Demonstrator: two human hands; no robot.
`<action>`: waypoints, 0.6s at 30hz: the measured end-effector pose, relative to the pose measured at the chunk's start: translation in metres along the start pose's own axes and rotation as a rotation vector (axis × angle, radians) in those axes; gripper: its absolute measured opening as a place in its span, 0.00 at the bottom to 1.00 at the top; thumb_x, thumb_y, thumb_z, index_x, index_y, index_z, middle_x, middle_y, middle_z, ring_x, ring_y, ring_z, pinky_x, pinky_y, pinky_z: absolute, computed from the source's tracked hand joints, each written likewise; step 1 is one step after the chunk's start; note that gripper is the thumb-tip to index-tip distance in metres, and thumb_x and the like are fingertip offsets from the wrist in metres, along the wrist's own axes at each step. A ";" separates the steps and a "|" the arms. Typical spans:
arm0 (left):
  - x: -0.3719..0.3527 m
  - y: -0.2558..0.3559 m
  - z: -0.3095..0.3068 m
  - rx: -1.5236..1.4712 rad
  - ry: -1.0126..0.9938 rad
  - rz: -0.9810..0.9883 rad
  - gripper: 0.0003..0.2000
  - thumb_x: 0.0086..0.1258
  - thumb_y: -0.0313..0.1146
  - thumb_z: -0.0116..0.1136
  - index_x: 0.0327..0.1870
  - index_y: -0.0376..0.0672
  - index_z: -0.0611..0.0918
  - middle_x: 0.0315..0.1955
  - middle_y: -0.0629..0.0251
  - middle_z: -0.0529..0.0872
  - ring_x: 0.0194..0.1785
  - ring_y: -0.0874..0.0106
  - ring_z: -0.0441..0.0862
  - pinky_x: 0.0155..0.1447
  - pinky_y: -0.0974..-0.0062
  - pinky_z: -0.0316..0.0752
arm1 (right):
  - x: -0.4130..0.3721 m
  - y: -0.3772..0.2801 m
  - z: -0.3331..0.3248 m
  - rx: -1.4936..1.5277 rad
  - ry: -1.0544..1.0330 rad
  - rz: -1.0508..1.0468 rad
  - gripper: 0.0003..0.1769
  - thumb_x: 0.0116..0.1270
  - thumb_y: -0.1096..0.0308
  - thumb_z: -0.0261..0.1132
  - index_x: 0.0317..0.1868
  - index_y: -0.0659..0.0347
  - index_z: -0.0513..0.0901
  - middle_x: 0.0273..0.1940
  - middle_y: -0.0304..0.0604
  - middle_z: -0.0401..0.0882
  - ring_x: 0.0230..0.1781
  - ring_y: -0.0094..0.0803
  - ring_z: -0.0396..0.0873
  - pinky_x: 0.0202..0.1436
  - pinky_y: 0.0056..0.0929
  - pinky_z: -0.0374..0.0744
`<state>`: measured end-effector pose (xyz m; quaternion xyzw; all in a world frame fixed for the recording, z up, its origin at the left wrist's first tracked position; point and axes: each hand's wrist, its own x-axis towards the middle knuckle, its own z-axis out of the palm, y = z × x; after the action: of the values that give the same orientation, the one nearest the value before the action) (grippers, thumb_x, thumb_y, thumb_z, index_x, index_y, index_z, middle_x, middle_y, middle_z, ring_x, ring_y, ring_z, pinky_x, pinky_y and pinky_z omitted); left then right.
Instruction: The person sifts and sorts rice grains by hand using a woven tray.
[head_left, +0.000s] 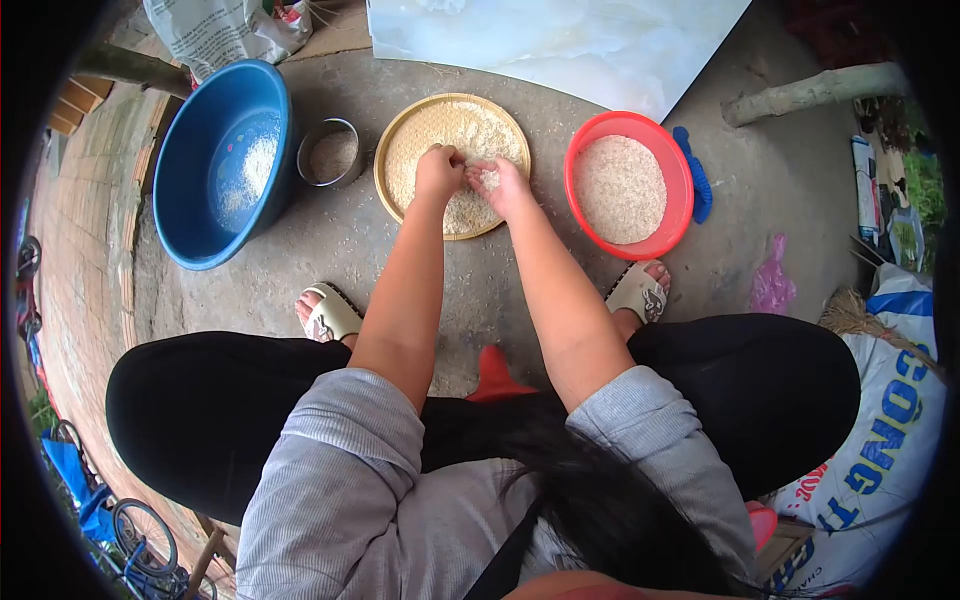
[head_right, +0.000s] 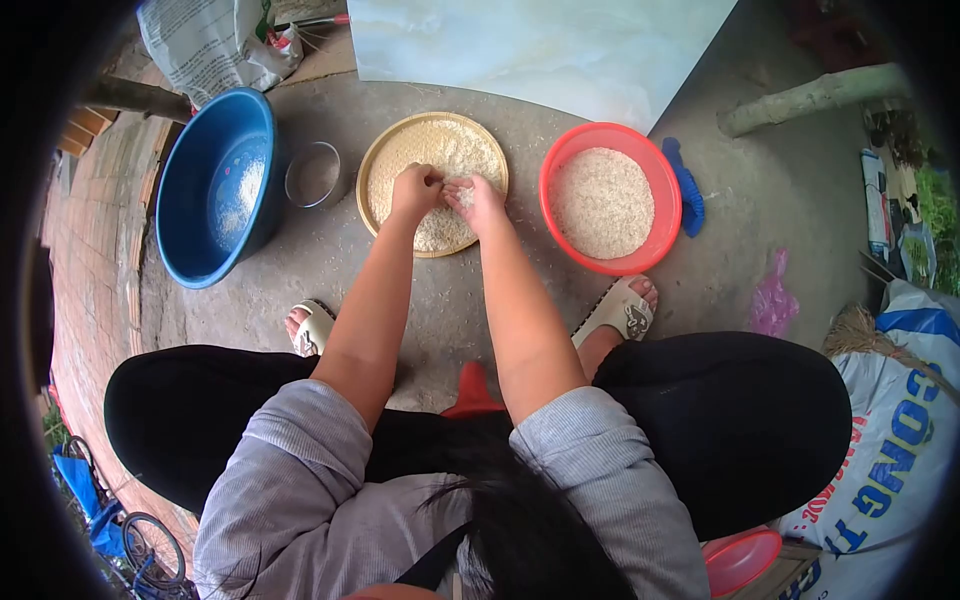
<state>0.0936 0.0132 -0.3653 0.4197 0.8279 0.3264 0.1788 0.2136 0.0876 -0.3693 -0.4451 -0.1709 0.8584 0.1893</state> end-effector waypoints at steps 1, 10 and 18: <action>0.001 -0.001 -0.003 -0.002 -0.003 -0.004 0.09 0.53 0.28 0.65 0.36 0.40 0.85 0.31 0.59 0.83 0.34 0.64 0.82 0.38 0.70 0.77 | 0.003 0.002 -0.003 0.015 0.013 -0.006 0.19 0.73 0.61 0.44 0.46 0.72 0.71 0.39 0.52 0.75 0.39 0.39 0.77 0.48 0.37 0.81; 0.032 0.028 -0.056 -0.222 -0.331 0.003 0.16 0.62 0.37 0.62 0.48 0.37 0.81 0.46 0.54 0.83 0.50 0.72 0.80 0.52 0.72 0.75 | 0.001 -0.005 0.010 0.082 0.034 -0.024 0.17 0.71 0.64 0.47 0.44 0.72 0.72 0.38 0.52 0.75 0.38 0.39 0.77 0.45 0.37 0.82; 0.027 -0.008 0.012 -1.834 -0.197 -0.587 0.21 0.76 0.46 0.39 0.61 0.43 0.70 0.57 0.58 0.74 0.54 0.63 0.73 0.61 0.65 0.69 | -0.025 -0.008 0.078 -0.149 -0.087 -0.260 0.18 0.69 0.60 0.54 0.45 0.70 0.77 0.38 0.48 0.78 0.42 0.35 0.77 0.50 0.30 0.78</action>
<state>0.0804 0.0361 -0.3806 -0.0809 0.3046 0.7512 0.5799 0.1640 0.0727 -0.3057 -0.3946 -0.2984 0.8300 0.2576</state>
